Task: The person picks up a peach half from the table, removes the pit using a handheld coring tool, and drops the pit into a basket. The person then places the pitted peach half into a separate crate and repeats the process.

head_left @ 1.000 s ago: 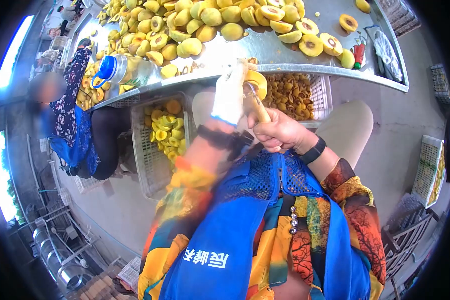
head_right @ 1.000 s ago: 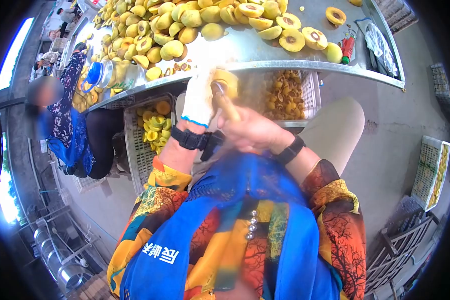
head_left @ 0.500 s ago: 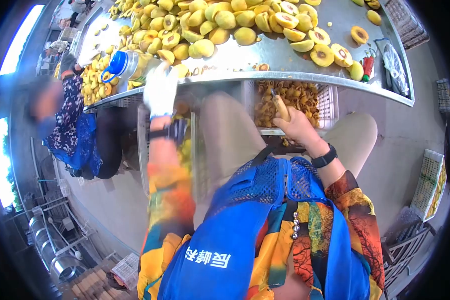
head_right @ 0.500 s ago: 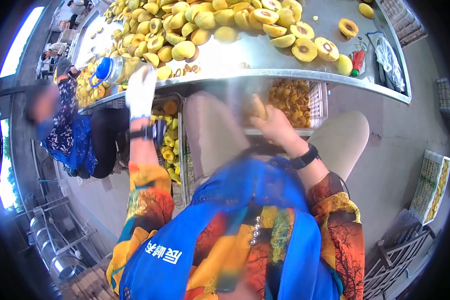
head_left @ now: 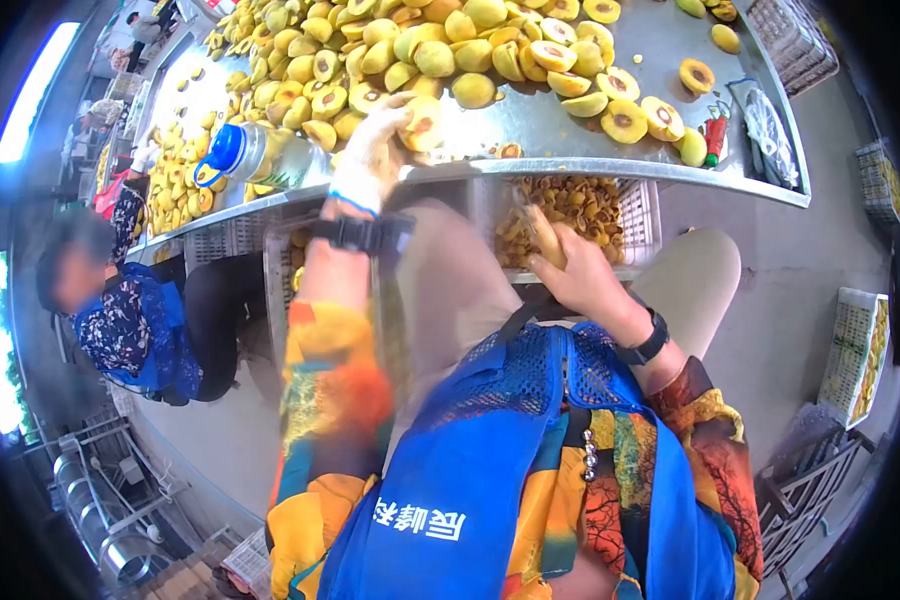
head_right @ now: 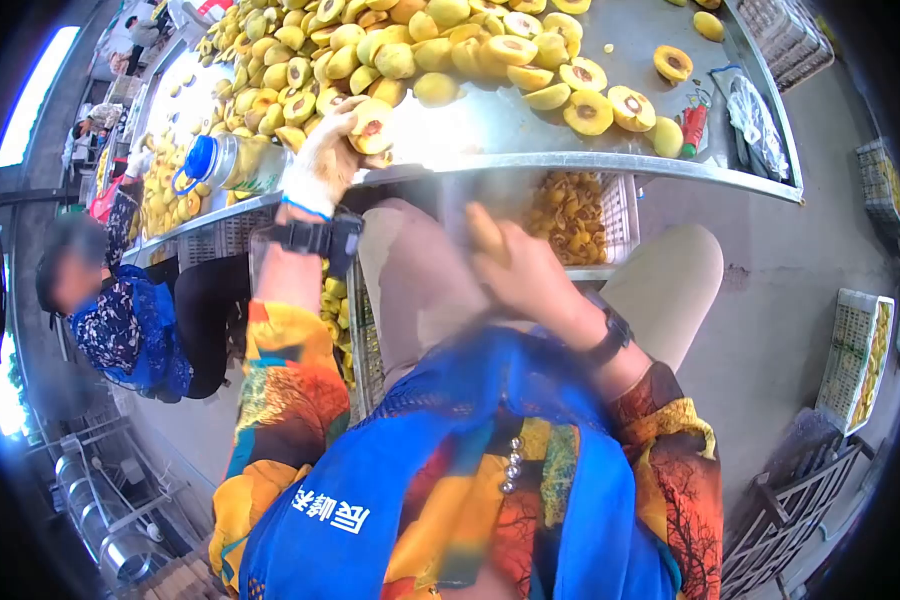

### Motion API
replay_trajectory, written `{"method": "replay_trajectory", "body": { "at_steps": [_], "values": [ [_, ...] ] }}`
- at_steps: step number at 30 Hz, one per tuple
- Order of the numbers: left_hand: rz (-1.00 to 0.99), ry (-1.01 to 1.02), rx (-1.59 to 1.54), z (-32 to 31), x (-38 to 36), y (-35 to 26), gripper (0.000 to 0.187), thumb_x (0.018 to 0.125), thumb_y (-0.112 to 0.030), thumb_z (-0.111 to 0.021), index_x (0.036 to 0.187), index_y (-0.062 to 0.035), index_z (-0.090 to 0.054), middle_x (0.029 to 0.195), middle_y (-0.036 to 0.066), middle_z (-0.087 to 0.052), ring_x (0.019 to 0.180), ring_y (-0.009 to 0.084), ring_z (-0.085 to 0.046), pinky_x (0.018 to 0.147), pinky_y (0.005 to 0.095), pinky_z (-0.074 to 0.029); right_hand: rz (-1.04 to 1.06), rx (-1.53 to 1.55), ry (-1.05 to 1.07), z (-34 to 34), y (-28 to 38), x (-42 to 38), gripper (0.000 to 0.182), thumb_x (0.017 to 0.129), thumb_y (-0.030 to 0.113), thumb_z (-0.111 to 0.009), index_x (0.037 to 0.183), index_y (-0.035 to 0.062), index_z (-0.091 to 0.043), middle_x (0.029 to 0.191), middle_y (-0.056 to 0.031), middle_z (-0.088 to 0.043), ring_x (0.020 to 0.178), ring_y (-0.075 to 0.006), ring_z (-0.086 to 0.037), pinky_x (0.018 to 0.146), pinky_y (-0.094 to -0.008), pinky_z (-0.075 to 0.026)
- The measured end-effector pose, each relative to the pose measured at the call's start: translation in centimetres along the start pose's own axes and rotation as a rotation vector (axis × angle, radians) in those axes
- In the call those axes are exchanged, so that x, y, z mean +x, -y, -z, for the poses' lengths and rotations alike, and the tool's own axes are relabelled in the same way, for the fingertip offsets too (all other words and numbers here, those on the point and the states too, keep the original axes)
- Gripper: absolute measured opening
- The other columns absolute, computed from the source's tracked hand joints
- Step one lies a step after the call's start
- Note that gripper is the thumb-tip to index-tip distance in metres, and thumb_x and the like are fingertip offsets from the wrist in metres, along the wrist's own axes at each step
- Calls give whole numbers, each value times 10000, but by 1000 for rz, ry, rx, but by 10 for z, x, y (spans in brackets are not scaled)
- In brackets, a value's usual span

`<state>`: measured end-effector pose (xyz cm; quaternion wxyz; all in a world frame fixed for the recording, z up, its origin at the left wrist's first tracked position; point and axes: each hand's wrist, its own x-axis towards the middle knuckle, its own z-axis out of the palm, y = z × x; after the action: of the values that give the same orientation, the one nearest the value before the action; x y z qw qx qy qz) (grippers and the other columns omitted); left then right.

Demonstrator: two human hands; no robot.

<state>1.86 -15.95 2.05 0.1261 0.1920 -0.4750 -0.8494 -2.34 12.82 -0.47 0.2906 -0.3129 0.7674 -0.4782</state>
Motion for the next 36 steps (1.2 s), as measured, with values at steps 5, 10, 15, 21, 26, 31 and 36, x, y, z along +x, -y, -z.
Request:
{"method": "replay_trajectory", "body": {
  "at_steps": [5,10,15,21,26,31,36],
  "values": [
    [-43,106,-370,-47,-57,38,502,753,-113,-555,1236,-42,-436,1137,185,-527,994,328,-551,737,420,-522,40,-68,19,-8,25,16,285,807,215,-601,967,-5,-517,742,-244,-584,693,-395,-590,626,-415,-458],
    [-83,143,-438,-79,-65,69,499,740,-87,-575,1215,-25,-438,1111,196,-534,1024,330,-533,922,410,-419,-42,-126,-55,-10,20,6,293,809,200,-588,983,-13,-489,760,-269,-577,735,-425,-582,630,-443,-453],
    [-108,45,-363,-98,-63,90,340,851,-149,-568,1158,-39,-470,1030,164,-563,930,292,-578,821,382,-478,35,-156,-86,2,29,-6,273,818,186,-566,965,-17,-457,770,-288,-570,760,-451,-564,629,-469,-447],
    [-119,-18,-220,-102,-66,97,351,890,-213,-538,1184,-43,-449,1191,175,-501,990,332,-556,873,416,-464,-47,-134,-97,-2,24,-10,274,832,162,-542,999,-20,-423,756,-295,-566,757,-466,-555,627,-500,-434],
    [-189,-148,-97,-106,-63,103,323,901,-221,-517,1144,-11,-483,1083,166,-560,874,290,-598,770,366,-499,-17,-159,-93,-3,25,-13,240,832,124,-510,993,-23,-412,730,-301,-558,727,-470,-552,606,-511,-428],
    [-43,-221,-103,-107,-59,96,208,872,-128,-558,1026,6,-598,863,81,-615,754,147,-584,669,260,-474,9,-237,56,-2,26,-14,222,809,69,-483,986,-43,-409,723,-322,-542,714,-471,-551,603,-504,-435],
    [-22,-162,62,-97,-51,95,178,840,-114,-574,949,13,-635,798,68,-620,687,116,-567,608,225,-453,66,-153,33,2,22,-16,251,791,66,-491,1015,-39,-446,681,-265,-547,620,-428,-554,564,-456,-447]
  ]
}}
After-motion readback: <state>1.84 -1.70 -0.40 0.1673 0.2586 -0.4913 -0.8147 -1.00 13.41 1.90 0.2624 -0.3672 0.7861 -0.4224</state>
